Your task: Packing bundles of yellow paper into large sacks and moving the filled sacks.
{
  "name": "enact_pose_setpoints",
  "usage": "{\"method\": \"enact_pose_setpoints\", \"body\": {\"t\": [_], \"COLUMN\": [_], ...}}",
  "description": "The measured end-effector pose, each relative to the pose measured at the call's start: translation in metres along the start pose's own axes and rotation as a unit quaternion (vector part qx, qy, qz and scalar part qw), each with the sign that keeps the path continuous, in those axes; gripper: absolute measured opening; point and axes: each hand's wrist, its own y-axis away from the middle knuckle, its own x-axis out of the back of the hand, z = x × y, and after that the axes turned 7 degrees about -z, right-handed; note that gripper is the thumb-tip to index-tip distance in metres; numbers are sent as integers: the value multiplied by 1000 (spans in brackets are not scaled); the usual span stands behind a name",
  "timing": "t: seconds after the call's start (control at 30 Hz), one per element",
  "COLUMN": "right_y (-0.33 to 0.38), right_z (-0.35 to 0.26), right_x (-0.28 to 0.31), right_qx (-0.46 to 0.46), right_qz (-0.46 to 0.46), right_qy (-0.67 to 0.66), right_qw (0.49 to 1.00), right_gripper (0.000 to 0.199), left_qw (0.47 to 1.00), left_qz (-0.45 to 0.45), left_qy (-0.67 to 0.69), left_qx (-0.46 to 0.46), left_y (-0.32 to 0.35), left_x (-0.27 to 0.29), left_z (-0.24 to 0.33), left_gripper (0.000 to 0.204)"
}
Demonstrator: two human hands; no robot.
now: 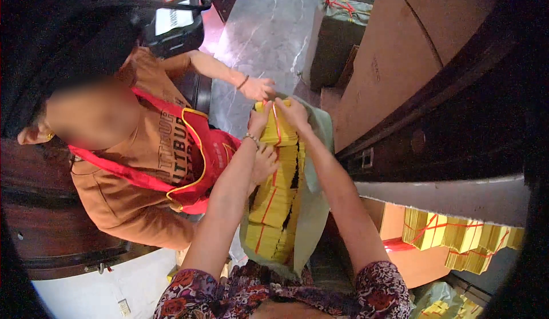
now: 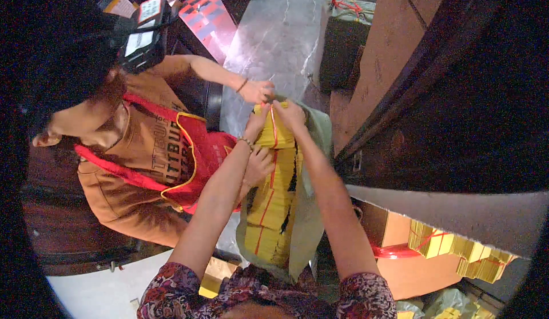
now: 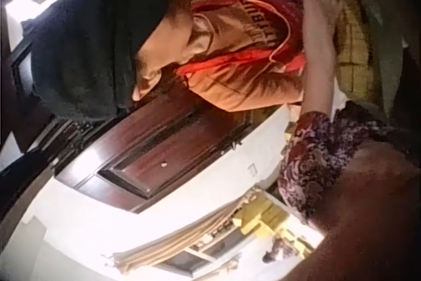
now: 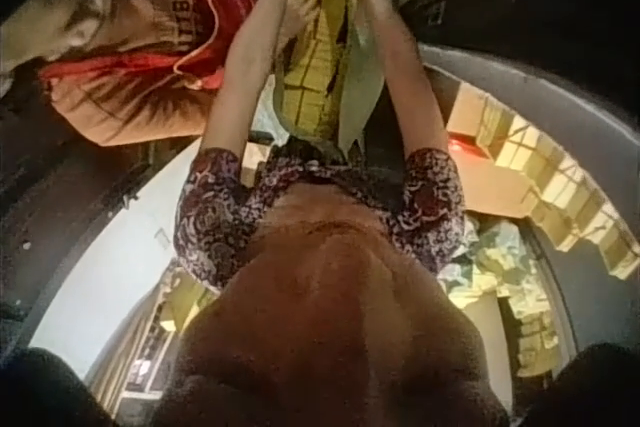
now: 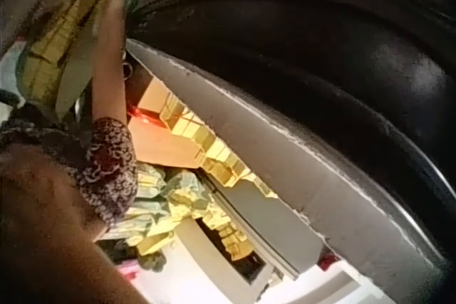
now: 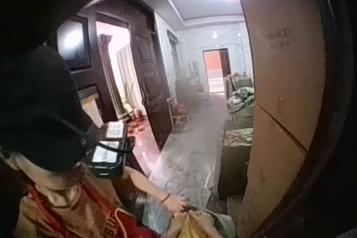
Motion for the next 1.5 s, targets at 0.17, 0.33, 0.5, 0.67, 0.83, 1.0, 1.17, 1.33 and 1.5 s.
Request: {"method": "enact_pose_setpoints", "body": {"t": [0.17, 0.33, 0.5, 0.67, 0.83, 1.0, 1.17, 1.33, 1.5], "right_y": [-6, 1, 2, -20, 11, 31, 59, 172, 199], "right_z": [6, 17, -2, 34, 13, 18, 37, 17, 26], "right_x": [14, 7, 7, 5, -4, 6, 24, -2, -62], "right_qx": [44, 58, 140, 218, 208, 215, 313, 217, 422], "right_qz": [16, 2, 43, 4, -5, 38, 186, 56, -5], "right_qy": [-38, 91, 122, 314, 218, 231, 155, 125, 285], "right_qw": [998, 994, 982, 924, 953, 948, 919, 966, 860], "right_gripper": [49, 44, 44, 42, 45, 54, 51, 31, 25], "left_qw": [997, 935, 908, 947, 944, 936, 967, 936, 950], "left_qz": [-70, 155, 98, 38, 199, 237, 175, 258, 231], "left_qy": [24, -162, -89, -120, -200, -214, -123, -93, -59], "left_qx": [20, -274, -398, -295, -172, -149, -135, -222, -202], "left_y": [37, 148, 287, 370, 368, 301, 287, 298, 320], "left_x": [14, 24, 6, -14, 9, 26, 27, 33, 25], "left_z": [26, 85, 63, -48, -108, -154, -140, -153, -118], "left_gripper": [75, 48, 46, 50, 55, 44, 27, 16, 17]}}
